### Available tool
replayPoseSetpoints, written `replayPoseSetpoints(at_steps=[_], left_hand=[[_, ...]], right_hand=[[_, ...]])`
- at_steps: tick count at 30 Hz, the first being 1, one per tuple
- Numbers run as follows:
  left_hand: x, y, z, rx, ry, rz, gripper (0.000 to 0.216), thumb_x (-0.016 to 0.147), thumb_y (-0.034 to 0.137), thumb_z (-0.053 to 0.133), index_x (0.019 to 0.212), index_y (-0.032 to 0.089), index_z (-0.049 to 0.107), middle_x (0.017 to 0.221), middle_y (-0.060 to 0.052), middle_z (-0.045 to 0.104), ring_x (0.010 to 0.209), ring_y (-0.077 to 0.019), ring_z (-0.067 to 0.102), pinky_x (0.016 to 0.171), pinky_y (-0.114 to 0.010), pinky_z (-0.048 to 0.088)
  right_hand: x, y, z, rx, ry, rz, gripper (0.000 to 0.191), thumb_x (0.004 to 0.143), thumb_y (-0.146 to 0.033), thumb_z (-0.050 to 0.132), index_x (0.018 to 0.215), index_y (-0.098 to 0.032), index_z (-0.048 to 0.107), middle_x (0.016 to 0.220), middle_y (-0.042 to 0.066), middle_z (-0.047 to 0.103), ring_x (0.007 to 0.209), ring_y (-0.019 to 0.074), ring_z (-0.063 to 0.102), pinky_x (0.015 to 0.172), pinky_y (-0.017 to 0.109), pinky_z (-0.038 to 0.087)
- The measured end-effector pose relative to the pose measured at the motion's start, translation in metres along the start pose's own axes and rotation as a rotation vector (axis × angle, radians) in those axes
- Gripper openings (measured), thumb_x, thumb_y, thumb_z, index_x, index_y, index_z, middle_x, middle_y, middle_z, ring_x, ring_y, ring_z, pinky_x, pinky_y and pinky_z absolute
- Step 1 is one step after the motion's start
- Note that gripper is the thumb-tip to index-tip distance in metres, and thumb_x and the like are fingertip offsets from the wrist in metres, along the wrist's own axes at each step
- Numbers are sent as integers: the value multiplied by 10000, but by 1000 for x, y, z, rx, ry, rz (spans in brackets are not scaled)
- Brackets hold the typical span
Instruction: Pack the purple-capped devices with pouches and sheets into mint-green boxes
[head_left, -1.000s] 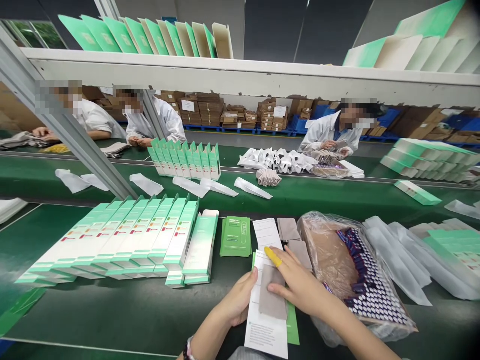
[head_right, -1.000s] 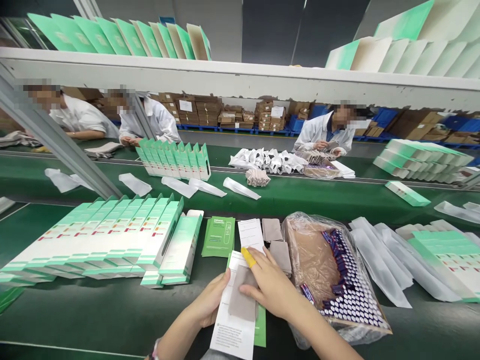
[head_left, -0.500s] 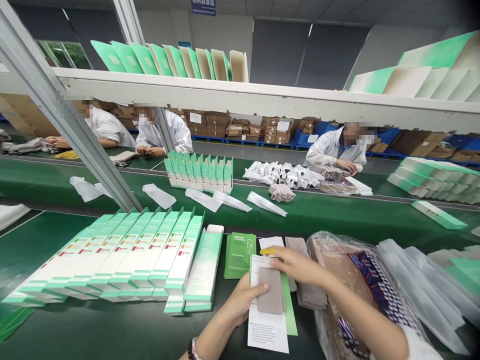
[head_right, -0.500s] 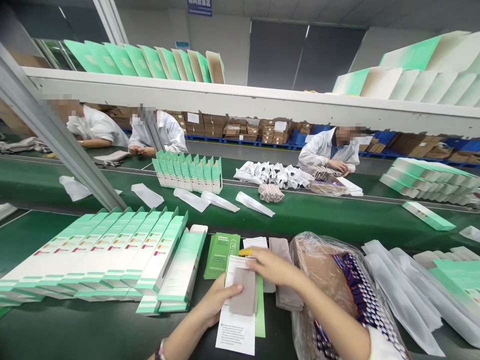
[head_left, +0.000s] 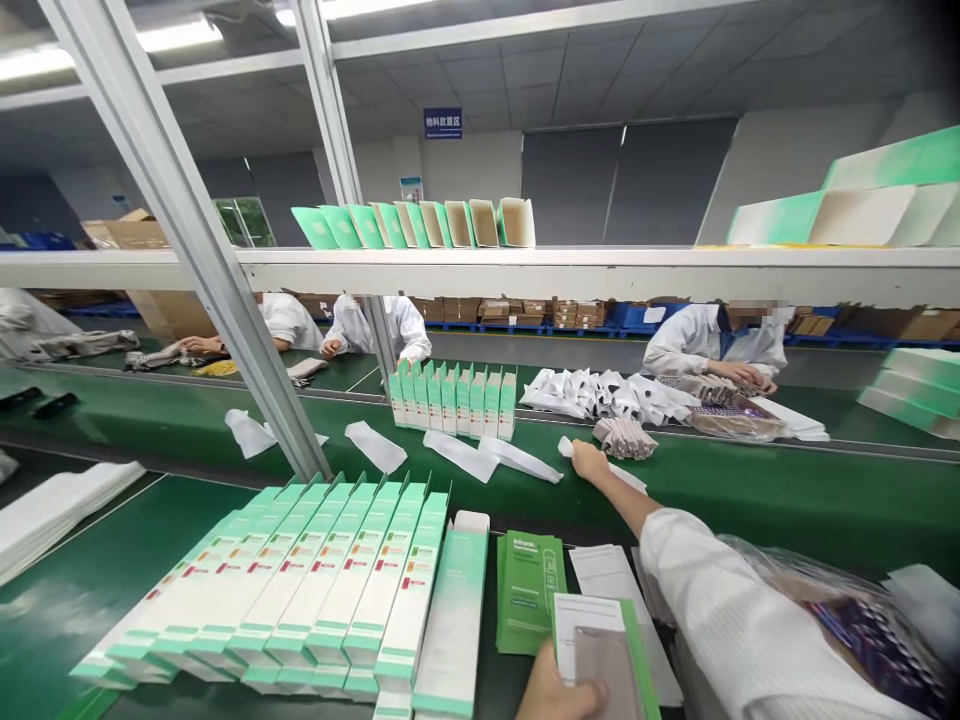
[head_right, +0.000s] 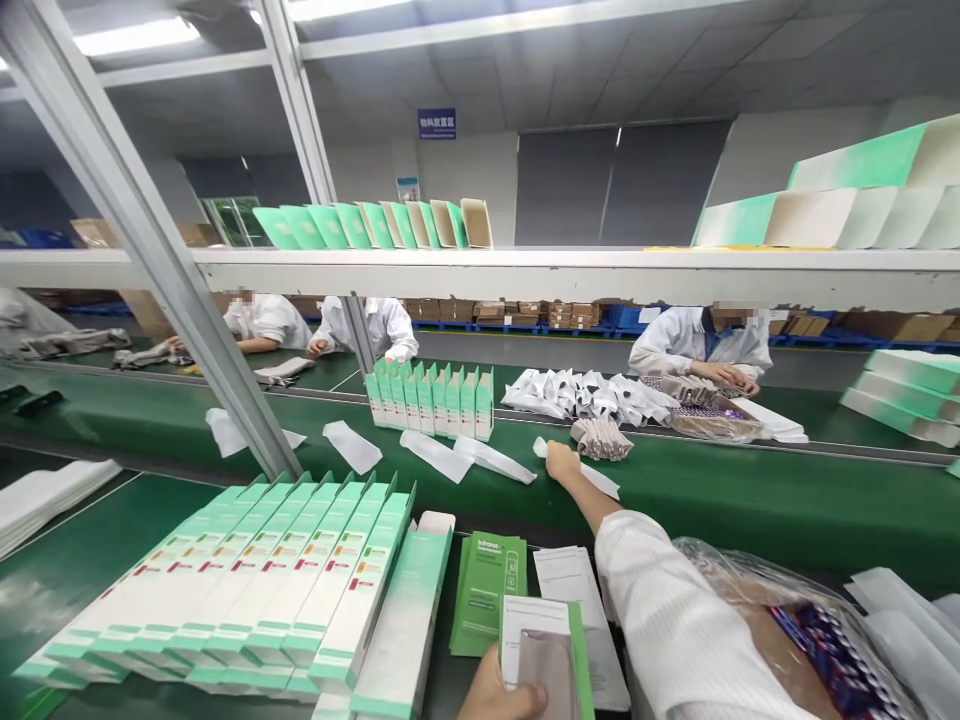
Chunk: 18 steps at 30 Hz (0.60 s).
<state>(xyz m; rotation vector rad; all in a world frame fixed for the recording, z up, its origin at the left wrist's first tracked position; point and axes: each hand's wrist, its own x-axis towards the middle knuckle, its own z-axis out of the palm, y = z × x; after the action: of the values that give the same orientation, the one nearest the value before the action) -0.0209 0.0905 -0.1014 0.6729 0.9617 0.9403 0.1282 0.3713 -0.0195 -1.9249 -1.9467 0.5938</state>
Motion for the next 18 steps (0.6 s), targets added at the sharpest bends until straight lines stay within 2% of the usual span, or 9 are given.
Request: replayPoseSetpoints(at_steps=[3, 6, 8, 10, 12, 15, 16, 18], left_hand=[[1, -2, -1, 25, 61, 33, 604, 463, 311, 892, 970, 154, 603, 901, -90, 704, 979, -350, 651, 910, -437, 477], [0, -2, -3, 39, 110, 61, 635, 480, 395, 872, 982, 151, 568, 962, -128, 696, 987, -358, 645, 884, -445, 499], [-5, 2, -3, 68, 154, 109, 631, 520, 447, 839, 1001, 144, 565, 1001, -151, 690, 980, -350, 645, 865, -438, 510], [-14, 12, -2, 102, 176, 157, 607, 548, 446, 825, 1016, 136, 593, 1039, -158, 690, 1003, -342, 638, 897, -423, 502], [-26, 24, 3, 153, 63, 250, 591, 613, 400, 796, 1102, 120, 618, 1147, -167, 677, 1113, -341, 605, 997, -408, 457], [-43, 35, 14, 296, -256, 449, 656, 724, 284, 699, 1339, 122, 539, 1382, -150, 568, 1284, -326, 509, 1120, -393, 351], [-48, 35, 18, 367, -331, 489, 647, 730, 234, 675, 1355, 139, 540, 1416, -133, 540, 1299, -322, 496, 1130, -388, 336], [-53, 29, 24, 511, -394, 513, 537, 695, 137, 646, 1231, 163, 656, 1364, -102, 573, 1231, -304, 543, 1088, -354, 375]], right_hand=[[-9, 14, -26, 241, 40, -17, 338, 944, -343, 609, 1232, -168, 577, 1232, 92, 602, 1036, 233, 627, 866, 443, 543], [-33, 24, -58, 503, 51, -66, 305, 959, -361, 583, 1188, -160, 588, 1147, 75, 626, 941, 201, 642, 801, 397, 556], [-62, 26, -74, 673, 21, -100, 285, 950, -381, 590, 1125, -156, 592, 978, 36, 642, 792, 158, 633, 715, 337, 546], [-99, 21, -80, 830, -51, -123, 317, 880, -421, 675, 1041, -164, 585, 744, -32, 591, 617, 117, 564, 621, 280, 496], [-139, 12, -75, 967, -157, -128, 380, 777, -454, 767, 952, -176, 577, 553, -94, 461, 497, 96, 460, 555, 257, 435], [-193, -7, -52, 1145, -301, -111, 364, 757, -489, 760, 767, -200, 539, 449, -122, 311, 436, 93, 362, 520, 268, 406], [-207, -13, -42, 1202, -321, -100, 369, 774, -491, 736, 712, -213, 502, 450, -120, 288, 437, 93, 349, 527, 275, 416], [-229, -22, -23, 1310, -311, -68, 407, 787, -489, 707, 657, -232, 419, 494, -108, 288, 461, 92, 353, 570, 282, 448]])
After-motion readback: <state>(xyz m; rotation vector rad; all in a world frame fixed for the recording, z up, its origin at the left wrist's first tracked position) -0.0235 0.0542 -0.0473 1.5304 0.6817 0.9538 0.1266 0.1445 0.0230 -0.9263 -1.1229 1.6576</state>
